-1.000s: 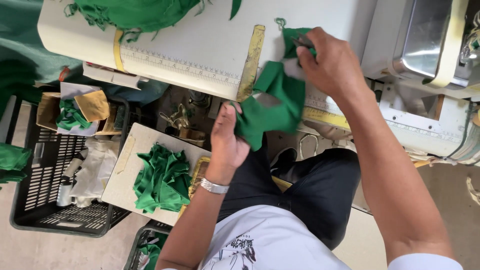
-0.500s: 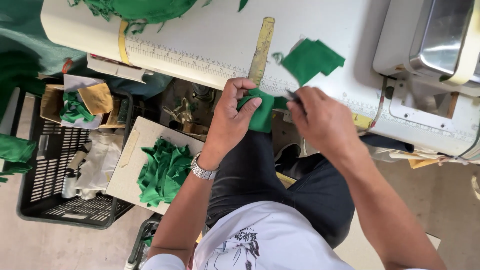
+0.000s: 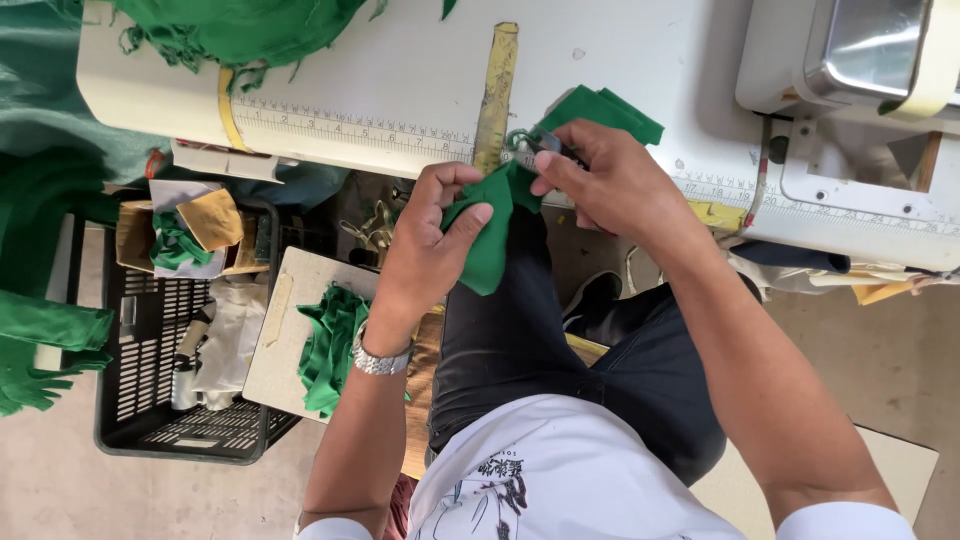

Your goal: A person uses a small hand-held cutting tool to trim small pieces of green fabric at a sewing factory workbench.

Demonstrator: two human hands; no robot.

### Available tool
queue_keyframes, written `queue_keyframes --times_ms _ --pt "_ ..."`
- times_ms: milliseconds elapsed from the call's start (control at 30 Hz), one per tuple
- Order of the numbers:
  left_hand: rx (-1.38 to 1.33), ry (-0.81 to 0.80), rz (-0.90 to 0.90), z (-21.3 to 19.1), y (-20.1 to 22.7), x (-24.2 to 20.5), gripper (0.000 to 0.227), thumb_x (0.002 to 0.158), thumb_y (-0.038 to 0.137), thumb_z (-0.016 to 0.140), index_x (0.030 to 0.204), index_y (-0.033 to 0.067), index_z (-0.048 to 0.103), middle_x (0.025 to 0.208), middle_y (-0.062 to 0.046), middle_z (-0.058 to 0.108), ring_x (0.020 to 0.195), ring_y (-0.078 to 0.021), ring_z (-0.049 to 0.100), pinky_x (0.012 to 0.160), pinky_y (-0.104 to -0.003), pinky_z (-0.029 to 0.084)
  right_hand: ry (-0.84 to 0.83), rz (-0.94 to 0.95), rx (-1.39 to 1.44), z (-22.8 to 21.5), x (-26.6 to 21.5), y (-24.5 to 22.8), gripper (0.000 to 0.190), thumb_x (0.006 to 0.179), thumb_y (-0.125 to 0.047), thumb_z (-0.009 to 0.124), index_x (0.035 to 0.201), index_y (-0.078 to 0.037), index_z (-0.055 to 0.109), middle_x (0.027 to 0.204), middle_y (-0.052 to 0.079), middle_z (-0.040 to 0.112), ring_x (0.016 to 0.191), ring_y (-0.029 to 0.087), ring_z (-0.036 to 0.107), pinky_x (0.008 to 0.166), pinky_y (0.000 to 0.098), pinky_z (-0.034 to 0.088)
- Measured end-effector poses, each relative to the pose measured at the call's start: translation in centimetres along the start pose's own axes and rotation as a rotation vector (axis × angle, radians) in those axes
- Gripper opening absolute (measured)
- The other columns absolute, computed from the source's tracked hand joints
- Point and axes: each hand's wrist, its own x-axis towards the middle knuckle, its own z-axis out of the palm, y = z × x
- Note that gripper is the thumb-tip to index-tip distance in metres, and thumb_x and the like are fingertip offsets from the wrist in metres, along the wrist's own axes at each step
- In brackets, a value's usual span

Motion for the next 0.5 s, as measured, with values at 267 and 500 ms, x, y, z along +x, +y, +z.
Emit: queue_keyframes --times_ms 267,500 --pt "0.124 0.109 0.012 -0.4 0.0 1.0 0.029 0.11 0.013 0.059 0.137 0.009 0.049 0.107 -0.016 0.068 0.1 -0.0245 0.069 0.087 -0.048 0.057 0.024 -0.137 -0.165 1.0 0.1 2.2 0.023 0.099 -0.029 0.068 0.112 -0.01 0.07 0.073 0.013 0.071 0.05 0.027 0.067 0.046 0.0361 0.052" --pt "0.124 0.047 0.044 -0.6 0.3 -0.1 0.027 0.109 0.01 0.058 0.135 0.0087 0.05 0.107 -0.017 0.068 0.103 -0.0327 0.071 0.085 -0.053 0.058 0.037 -0.268 -0.317 2.2 -1.4 1.4 0.018 0.097 -0.026 0.069 0.108 -0.012 0.068 0.087 0.019 0.07 0.079 0.045 0.069 0.061 0.0529 0.054"
